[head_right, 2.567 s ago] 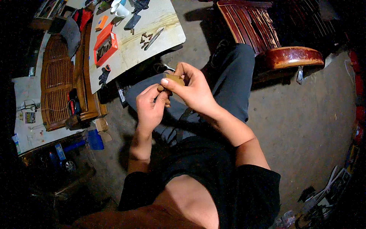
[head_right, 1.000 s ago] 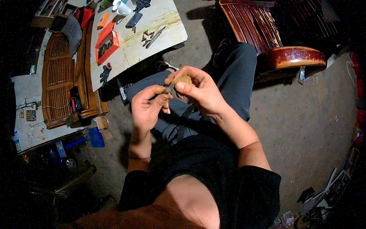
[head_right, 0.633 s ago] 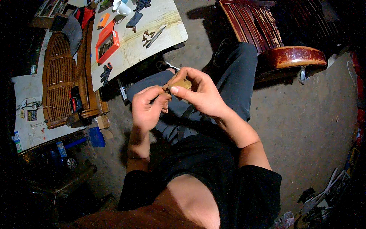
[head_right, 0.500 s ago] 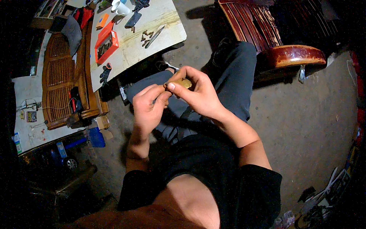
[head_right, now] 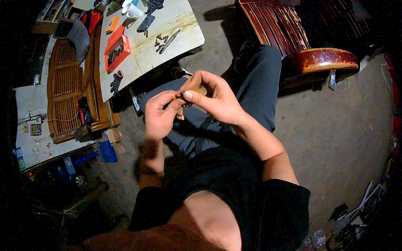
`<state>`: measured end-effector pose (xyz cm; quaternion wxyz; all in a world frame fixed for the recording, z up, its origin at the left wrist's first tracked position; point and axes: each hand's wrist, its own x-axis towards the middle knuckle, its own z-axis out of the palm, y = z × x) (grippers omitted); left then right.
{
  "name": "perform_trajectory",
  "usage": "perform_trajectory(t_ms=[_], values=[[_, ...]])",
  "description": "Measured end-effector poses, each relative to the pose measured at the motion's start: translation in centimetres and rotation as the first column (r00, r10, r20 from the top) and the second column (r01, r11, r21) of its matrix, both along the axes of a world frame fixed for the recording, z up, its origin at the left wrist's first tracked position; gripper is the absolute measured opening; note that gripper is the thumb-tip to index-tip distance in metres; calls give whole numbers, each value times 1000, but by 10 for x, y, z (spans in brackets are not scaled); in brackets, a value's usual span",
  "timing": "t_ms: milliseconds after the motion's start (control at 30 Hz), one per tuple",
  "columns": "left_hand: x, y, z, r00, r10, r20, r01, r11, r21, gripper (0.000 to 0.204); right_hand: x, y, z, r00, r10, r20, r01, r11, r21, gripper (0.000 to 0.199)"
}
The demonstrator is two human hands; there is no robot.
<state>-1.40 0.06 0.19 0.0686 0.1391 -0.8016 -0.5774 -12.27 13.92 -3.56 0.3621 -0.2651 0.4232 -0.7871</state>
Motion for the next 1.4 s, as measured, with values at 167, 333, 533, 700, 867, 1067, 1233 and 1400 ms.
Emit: perform_trajectory(t_ms=[167,333,533,700,867,1067,1233,1400], values=[[-1,3,-1,999,13,-30,-17,985,-171,7,6,-2,1,994,-80,-75,89,988,123,19],[-3,3,-1,997,77,-5,-77,997,30,8,1,-2,-4,995,-83,-61,87,994,72,17],[-5,3,-4,996,-13,-87,-12,958,-286,7,8,0,-2,970,-136,-201,173,969,178,15],[-3,0,3,999,-32,-42,30,999,-28,10,1,0,-4,918,124,376,-99,991,-86,19],[2,-6,2,996,-70,-45,79,971,226,18,1,3,-3,844,260,470,-161,957,-241,20],[2,-5,6,997,-67,-25,71,963,259,21,-1,3,-5,874,264,409,-185,957,-222,18],[3,-4,6,998,-65,9,60,964,260,21,0,4,1,905,231,357,-169,966,-196,18],[3,-4,10,995,-96,38,88,982,168,20,-1,4,-2,977,123,177,-112,991,-71,18]])
